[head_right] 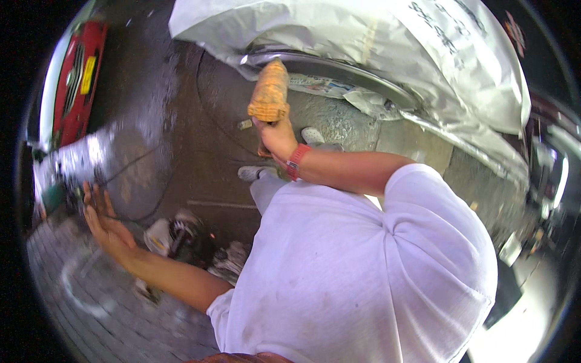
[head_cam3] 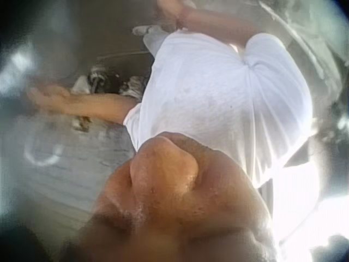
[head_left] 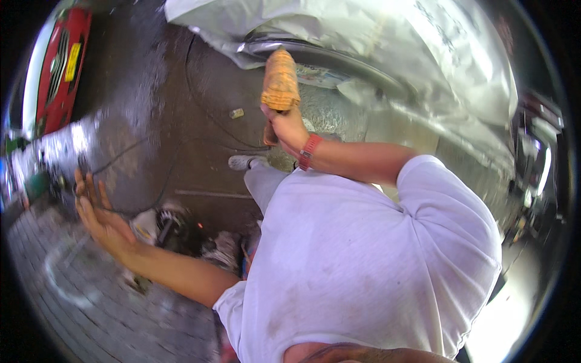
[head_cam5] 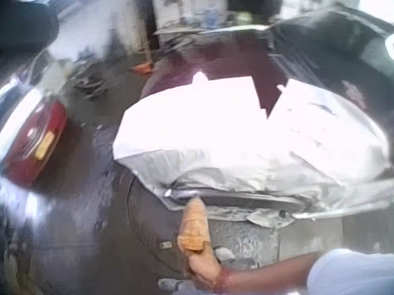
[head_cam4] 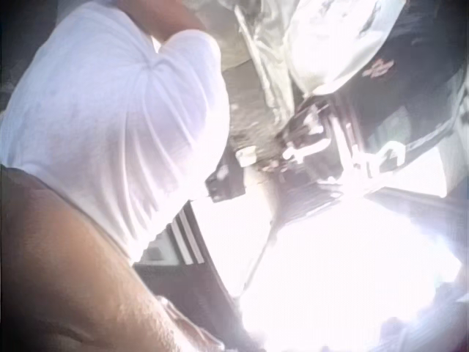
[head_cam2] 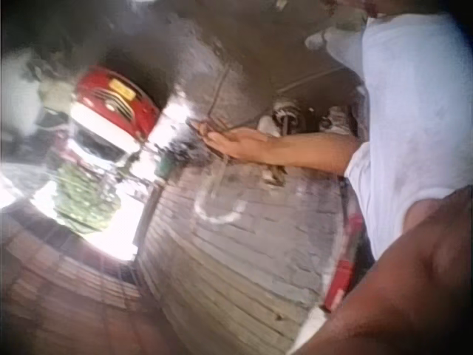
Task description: The person uses an electric sander to smooth the surface of a car bumper. The bumper is partially covered with newspaper and masking tape. The person moves the sander along the bumper's edge and side, adjusting position and handling the power cord as needed.
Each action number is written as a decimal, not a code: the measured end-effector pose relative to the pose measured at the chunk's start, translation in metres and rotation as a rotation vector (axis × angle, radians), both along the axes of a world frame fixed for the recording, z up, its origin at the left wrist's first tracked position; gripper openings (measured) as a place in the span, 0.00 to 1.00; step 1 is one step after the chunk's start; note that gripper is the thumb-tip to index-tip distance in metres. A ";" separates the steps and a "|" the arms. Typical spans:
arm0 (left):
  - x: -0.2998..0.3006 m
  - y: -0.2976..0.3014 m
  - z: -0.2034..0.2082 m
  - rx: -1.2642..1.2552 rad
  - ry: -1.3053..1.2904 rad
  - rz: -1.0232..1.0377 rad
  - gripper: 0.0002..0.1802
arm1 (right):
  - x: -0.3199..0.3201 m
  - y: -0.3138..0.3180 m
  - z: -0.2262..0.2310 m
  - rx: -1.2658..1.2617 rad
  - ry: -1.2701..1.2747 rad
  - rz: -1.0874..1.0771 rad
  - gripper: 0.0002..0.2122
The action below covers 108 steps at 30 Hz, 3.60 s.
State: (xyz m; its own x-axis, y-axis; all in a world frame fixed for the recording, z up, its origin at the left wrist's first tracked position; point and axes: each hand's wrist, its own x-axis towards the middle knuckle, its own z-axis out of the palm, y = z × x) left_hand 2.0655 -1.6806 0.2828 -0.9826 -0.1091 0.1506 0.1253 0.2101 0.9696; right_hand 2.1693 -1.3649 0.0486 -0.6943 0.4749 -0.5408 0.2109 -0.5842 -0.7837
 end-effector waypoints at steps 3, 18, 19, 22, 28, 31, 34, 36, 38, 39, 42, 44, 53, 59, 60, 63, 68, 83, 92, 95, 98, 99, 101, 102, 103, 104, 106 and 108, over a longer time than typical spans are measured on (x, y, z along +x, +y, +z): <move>-0.029 -0.023 -0.008 0.035 0.019 -0.098 0.19 | 0.013 0.006 0.007 0.056 -0.036 -0.232 0.21; -0.110 -0.119 -0.016 -0.076 0.061 -0.475 0.18 | 0.002 -0.073 0.016 0.313 -0.018 -0.202 0.20; -0.111 -0.120 -0.016 -0.066 0.071 -0.483 0.18 | 0.006 -0.072 0.018 0.290 -0.021 -0.229 0.20; -0.112 -0.121 -0.024 -0.033 0.084 -0.443 0.22 | 0.023 -0.053 0.016 0.313 0.024 -0.397 0.18; -0.064 -0.056 -0.022 -0.002 0.159 -0.312 0.24 | 0.117 0.040 -0.009 0.296 0.054 -0.794 0.12; -0.055 -0.036 -0.034 -0.025 0.214 -0.312 0.25 | 0.156 0.091 -0.020 0.262 0.020 -0.953 0.15; -0.049 -0.019 -0.052 -0.053 0.243 -0.236 0.24 | 0.182 0.148 -0.041 0.282 0.075 -1.065 0.14; -0.036 0.012 -0.056 -0.020 0.167 -0.108 0.21 | 0.206 0.189 -0.063 0.269 0.108 -1.108 0.11; -0.031 0.029 -0.059 -0.028 0.148 -0.068 0.19 | 0.204 0.207 -0.065 0.183 0.044 -1.235 0.12; -0.028 0.037 -0.060 -0.020 0.162 -0.061 0.18 | 0.210 0.217 -0.075 0.291 0.114 -1.241 0.12; -0.036 0.038 -0.086 -0.096 0.268 -0.061 0.13 | 0.243 0.261 -0.143 0.331 -0.065 -1.204 0.21; -0.046 0.018 -0.091 -0.149 0.253 -0.045 0.11 | 0.221 0.231 -0.148 0.314 -0.153 -1.064 0.22; -0.153 -0.050 -0.079 -0.194 0.356 -0.193 0.17 | 0.075 0.006 -0.084 0.513 -0.189 -0.649 0.21; -0.303 -0.124 -0.050 -0.040 0.420 -0.456 0.17 | -0.053 -0.135 -0.043 0.367 -0.144 -0.644 0.18; -0.324 -0.131 -0.044 0.039 0.362 -0.510 0.17 | -0.066 -0.146 -0.052 0.345 -0.139 -0.624 0.18; -0.368 -0.136 -0.026 0.189 0.230 -0.644 0.17 | -0.106 -0.175 -0.085 0.327 -0.070 -0.668 0.19; -0.430 -0.149 -0.005 0.153 0.213 -0.744 0.18 | -0.175 -0.233 -0.107 0.213 -0.122 -0.649 0.19; -0.671 -0.136 -0.043 0.070 0.392 -0.944 0.10 | -0.398 -0.268 -0.114 0.054 -0.720 -1.581 0.26; -0.872 -0.094 -0.041 0.160 0.263 -1.120 0.09 | -0.541 -0.276 -0.160 0.000 -0.756 -1.632 0.20; -0.935 -0.082 -0.041 0.177 0.290 -1.146 0.09 | -0.610 -0.279 -0.148 0.094 -0.828 -1.676 0.24; -0.999 -0.066 -0.045 0.212 0.319 -1.196 0.09 | -0.667 -0.276 -0.146 0.145 -0.870 -1.723 0.29; -1.022 -0.061 -0.047 0.228 0.320 -1.216 0.09 | -0.686 -0.279 -0.147 0.165 -0.879 -1.737 0.30; -1.067 -0.050 -0.050 0.277 0.281 -1.284 0.09 | -0.725 -0.288 -0.149 0.174 -0.873 -1.765 0.34; -1.089 -0.046 -0.051 0.300 0.263 -1.317 0.09 | -0.744 -0.291 -0.148 -0.031 -0.762 -1.767 0.34; -1.112 -0.044 -0.050 0.319 0.251 -1.350 0.09 | -0.764 -0.301 -0.146 -0.103 -0.763 -1.785 0.34; -1.133 -0.036 -0.050 0.353 0.239 -1.382 0.09 | -0.778 -0.308 -0.149 -0.171 -0.766 -1.812 0.33; -1.178 -0.023 -0.047 0.360 0.225 -1.436 0.09 | -0.807 -0.318 -0.165 -0.069 -0.913 -1.920 0.32; -1.225 -0.007 -0.041 0.308 0.229 -1.484 0.09 | -0.823 -0.322 -0.184 -0.016 -0.871 -2.043 0.31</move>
